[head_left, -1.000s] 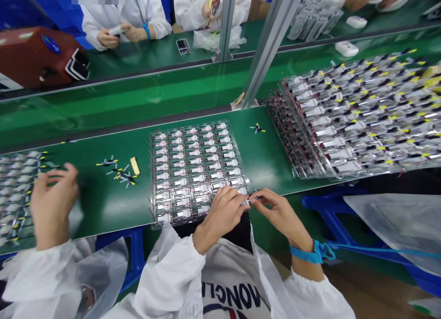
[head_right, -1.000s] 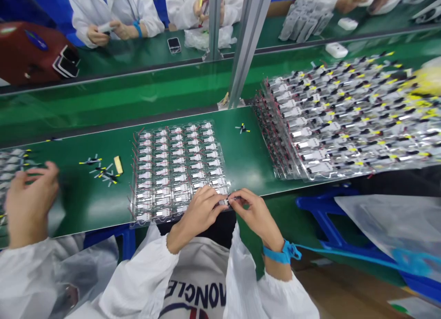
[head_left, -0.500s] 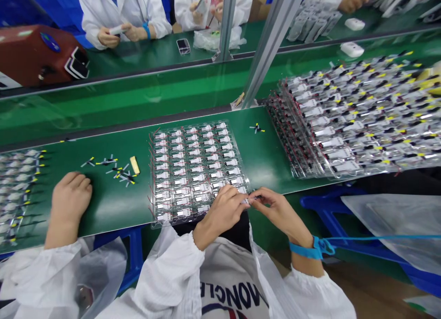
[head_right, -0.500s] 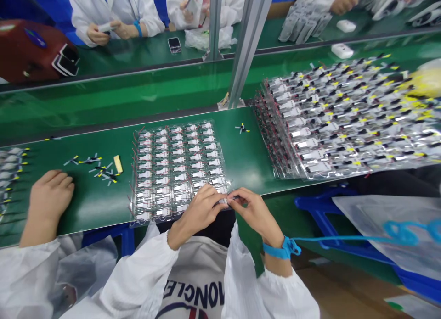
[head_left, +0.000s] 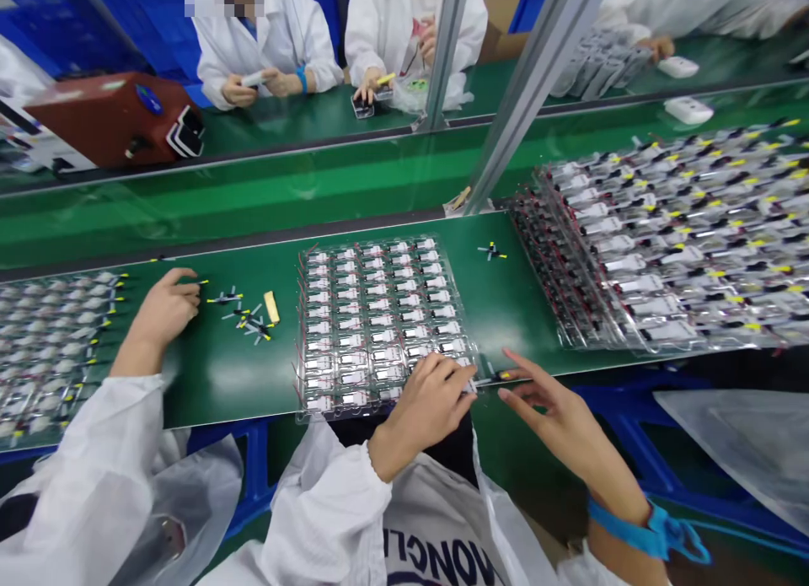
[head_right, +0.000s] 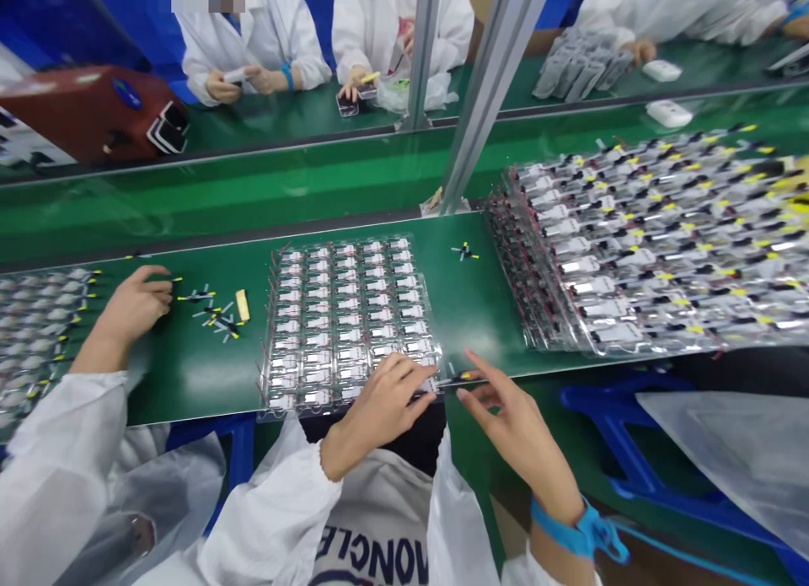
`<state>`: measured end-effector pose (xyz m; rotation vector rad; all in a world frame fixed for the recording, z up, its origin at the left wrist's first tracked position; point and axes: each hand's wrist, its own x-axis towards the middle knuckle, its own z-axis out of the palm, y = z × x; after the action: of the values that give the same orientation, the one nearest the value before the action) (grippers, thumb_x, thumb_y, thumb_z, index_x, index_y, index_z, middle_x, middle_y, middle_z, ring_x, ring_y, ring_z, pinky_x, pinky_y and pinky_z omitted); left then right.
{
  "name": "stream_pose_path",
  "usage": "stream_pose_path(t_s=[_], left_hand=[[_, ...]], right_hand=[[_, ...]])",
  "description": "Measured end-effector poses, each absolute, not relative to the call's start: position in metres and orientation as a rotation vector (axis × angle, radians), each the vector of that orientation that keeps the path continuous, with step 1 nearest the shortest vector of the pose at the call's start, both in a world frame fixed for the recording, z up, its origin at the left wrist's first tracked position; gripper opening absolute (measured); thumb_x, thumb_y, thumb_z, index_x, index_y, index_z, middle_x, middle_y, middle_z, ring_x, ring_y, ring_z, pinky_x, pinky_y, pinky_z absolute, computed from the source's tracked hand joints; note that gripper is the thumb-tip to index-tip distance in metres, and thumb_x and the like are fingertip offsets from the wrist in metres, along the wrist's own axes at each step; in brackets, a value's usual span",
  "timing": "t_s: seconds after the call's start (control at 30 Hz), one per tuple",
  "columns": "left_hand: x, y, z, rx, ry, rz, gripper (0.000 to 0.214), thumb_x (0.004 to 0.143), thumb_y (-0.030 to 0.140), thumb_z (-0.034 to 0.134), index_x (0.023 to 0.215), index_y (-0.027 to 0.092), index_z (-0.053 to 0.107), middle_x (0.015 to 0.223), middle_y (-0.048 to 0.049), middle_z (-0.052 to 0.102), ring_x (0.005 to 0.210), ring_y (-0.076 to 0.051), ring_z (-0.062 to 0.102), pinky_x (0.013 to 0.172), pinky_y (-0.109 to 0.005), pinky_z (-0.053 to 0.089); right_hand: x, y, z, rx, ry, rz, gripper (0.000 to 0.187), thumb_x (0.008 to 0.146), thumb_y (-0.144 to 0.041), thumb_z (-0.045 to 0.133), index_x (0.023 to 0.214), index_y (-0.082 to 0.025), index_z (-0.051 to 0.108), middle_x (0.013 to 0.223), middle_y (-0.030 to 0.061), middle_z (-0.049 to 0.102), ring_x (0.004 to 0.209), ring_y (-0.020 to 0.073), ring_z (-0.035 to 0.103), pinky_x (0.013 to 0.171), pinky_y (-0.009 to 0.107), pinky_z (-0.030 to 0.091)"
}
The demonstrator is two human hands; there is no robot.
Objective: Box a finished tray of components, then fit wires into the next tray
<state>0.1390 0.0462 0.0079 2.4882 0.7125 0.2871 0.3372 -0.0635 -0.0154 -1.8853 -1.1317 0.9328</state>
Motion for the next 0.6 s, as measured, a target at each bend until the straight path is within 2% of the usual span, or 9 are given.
stream_pose_path(t_s=[0.1,0.23,0.3,0.37,0.47,0.6], left_hand=[[0.137,0.044,0.018,2.494,0.697,0.293,0.028,0.098,0.025,0.059,0.126,0.022,0.06,0.117,-0.0073,0.068,0.112,-0.024,0.06,0.099,-0.041,0.053],[0.111,0.052,0.038,2.53,0.787,0.325,0.032,0.106,0.031,0.038,0.125,0.028,0.064,0.124,0.0011,0.067,0.117,-0.02,0.061,0.099,-0.038,0.053],[0.082,0.065,0.045,2.51,0.968,0.454,0.031,0.106,0.033,0.038,0.122,0.03,0.065,0.122,0.0032,0.069,0.116,-0.019,0.062,0.1,-0.038,0.053],[0.045,0.084,0.051,2.449,1.238,0.596,0.025,0.104,0.031,0.045,0.118,0.029,0.065,0.118,0.0008,0.071,0.114,-0.021,0.063,0.103,-0.04,0.052],[-0.013,0.114,0.056,2.38,1.668,0.623,0.024,0.102,0.027,0.044,0.117,0.025,0.063,0.118,-0.0055,0.07,0.115,-0.026,0.062,0.104,-0.047,0.049],[-0.069,0.142,0.048,2.372,2.009,0.584,0.027,0.097,0.021,0.049,0.123,0.021,0.058,0.129,-0.011,0.063,0.124,-0.03,0.057,0.106,-0.05,0.049]], right_hand=[[0.339,-0.066,-0.018,-1.889,-1.026,1.026,0.072,0.084,-0.06,0.068,0.146,-0.026,0.053,0.112,0.0102,0.074,0.089,0.0242,0.073,0.075,0.036,0.062],[0.333,-0.063,-0.023,-1.805,-0.877,1.145,0.081,0.08,-0.062,0.073,0.147,-0.025,0.048,0.117,0.0134,0.072,0.094,0.0263,0.075,0.083,0.039,0.063],[0.329,-0.062,-0.027,-1.758,-0.833,1.186,0.085,0.078,-0.06,0.076,0.149,-0.026,0.046,0.117,0.0134,0.07,0.095,0.0273,0.075,0.084,0.04,0.064],[0.326,-0.063,-0.033,-1.715,-0.795,1.198,0.091,0.075,-0.058,0.079,0.151,-0.027,0.042,0.115,0.0127,0.07,0.098,0.0292,0.075,0.084,0.04,0.065],[0.325,-0.065,-0.044,-1.673,-0.753,1.185,0.102,0.069,-0.056,0.084,0.155,-0.03,0.035,0.114,0.0115,0.068,0.098,0.0315,0.075,0.082,0.04,0.066],[0.326,-0.066,-0.059,-1.667,-0.752,1.185,0.107,0.064,-0.057,0.086,0.156,-0.034,0.036,0.11,0.0108,0.068,0.091,0.0332,0.077,0.081,0.039,0.067]])
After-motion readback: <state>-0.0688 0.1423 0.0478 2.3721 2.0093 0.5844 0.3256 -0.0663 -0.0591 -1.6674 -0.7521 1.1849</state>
